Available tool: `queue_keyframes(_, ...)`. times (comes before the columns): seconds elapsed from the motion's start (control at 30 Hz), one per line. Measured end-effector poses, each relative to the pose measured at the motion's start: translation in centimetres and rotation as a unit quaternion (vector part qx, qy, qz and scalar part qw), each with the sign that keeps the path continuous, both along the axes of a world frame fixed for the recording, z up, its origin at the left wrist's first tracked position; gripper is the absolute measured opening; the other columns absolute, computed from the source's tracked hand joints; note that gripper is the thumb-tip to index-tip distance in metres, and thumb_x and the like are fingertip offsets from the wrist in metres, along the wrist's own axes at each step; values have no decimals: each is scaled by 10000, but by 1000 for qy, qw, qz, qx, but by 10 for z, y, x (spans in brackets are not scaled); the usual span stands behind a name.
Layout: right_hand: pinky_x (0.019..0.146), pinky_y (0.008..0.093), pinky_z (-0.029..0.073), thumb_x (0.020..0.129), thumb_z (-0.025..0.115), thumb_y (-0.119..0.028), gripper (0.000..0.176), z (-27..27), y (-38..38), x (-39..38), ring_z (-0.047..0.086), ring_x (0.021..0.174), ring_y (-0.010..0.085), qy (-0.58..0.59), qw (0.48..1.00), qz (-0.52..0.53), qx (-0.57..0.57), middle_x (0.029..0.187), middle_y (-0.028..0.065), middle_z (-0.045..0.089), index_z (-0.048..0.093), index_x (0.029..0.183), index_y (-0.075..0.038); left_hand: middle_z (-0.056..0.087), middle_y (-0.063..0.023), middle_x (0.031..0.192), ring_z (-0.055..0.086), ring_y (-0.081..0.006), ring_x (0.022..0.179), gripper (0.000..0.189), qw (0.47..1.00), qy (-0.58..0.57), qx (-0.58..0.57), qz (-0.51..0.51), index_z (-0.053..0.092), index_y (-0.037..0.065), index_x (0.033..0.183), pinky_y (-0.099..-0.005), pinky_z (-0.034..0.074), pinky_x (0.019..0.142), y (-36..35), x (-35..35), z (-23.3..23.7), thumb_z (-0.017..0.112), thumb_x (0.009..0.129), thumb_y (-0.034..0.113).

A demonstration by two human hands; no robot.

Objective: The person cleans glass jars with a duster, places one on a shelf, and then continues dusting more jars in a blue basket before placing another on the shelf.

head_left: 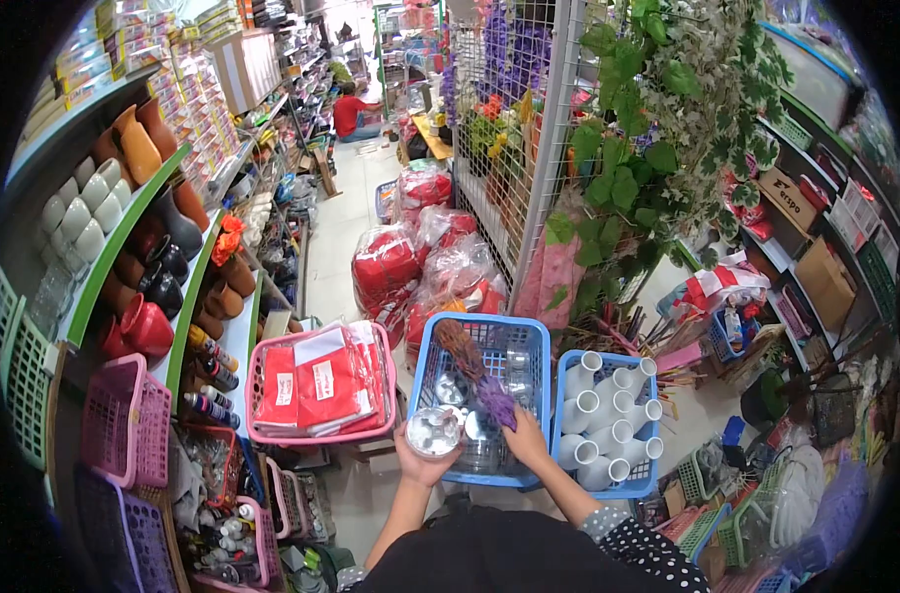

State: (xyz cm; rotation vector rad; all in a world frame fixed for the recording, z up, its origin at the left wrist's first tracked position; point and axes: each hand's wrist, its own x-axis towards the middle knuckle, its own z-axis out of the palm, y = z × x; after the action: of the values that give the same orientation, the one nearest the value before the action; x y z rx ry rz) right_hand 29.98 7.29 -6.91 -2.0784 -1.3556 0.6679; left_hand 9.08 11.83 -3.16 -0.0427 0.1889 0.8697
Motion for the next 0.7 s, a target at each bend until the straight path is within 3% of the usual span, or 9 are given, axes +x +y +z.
queue_keyframes(0.07,877,475,433,806,569,-228,603,-5,3,-4,504,1022,453,-15,1000,13,-19,1164,245,442,359,1341,-43,506,-154,1244,498,-351,1085,744,1000,-5,-3,14,439,26,1281,-479,420,864,-13,-3,-1,453,773,568)
queue_keyframes(0.3,864,484,441,801,600,-213,615,-30,-7,-9,510,1031,444,-57,995,66,37,1169,233,446,362,1348,-59,472,-146,1299,511,-346,1034,699,999,-15,-22,44,444,38,1271,-450,423,849,-45,-1,1,481,782,536)
queue_keyframes(0.43,880,462,433,800,613,-209,496,7,-20,-17,513,1042,402,-120,986,92,75,1173,196,466,483,1251,-50,472,-151,1295,516,-351,1021,707,998,-20,-22,52,442,30,1274,-444,426,848,-59,2,6,487,781,535)
queue_keyframes(0.5,931,412,406,826,608,-230,434,32,-23,-27,502,1082,356,35,972,143,183,1174,170,487,518,1203,-34,469,-157,1298,518,-355,1029,705,998,-14,-9,66,445,32,1273,-449,428,857,-66,2,5,486,781,534)
queue_keyframes(0.53,965,402,377,825,621,-240,482,56,-29,-32,479,1139,328,113,965,178,157,1219,152,465,484,1243,-43,467,-162,1300,519,-358,1036,702,997,-8,4,74,448,34,1272,-454,430,866,-70,0,5,485,780,534)
queue_keyframes(0.63,998,394,349,803,649,-247,583,98,-39,-55,429,1205,326,127,922,302,208,1271,167,428,419,1303,-54,488,-170,1265,494,-378,1115,704,993,-81,31,85,423,22,1293,-503,434,889,-84,-10,16,455,795,518)
queue_keyframes(0.67,1031,402,316,734,718,-294,765,103,-37,-60,371,1262,328,121,903,358,205,1339,173,378,344,1354,-46,496,-177,1259,511,-384,1094,684,992,-64,44,101,435,19,1283,-519,455,866,-85,-16,13,427,813,517)
queue_keyframes(0.7,1031,402,316,734,718,-294,765,109,-37,-69,371,1262,328,124,894,379,206,1339,173,378,344,1354,-46,529,-165,1228,532,-366,1077,638,989,-19,51,139,474,34,1253,-511,474,852,-92,-20,25,408,832,508)
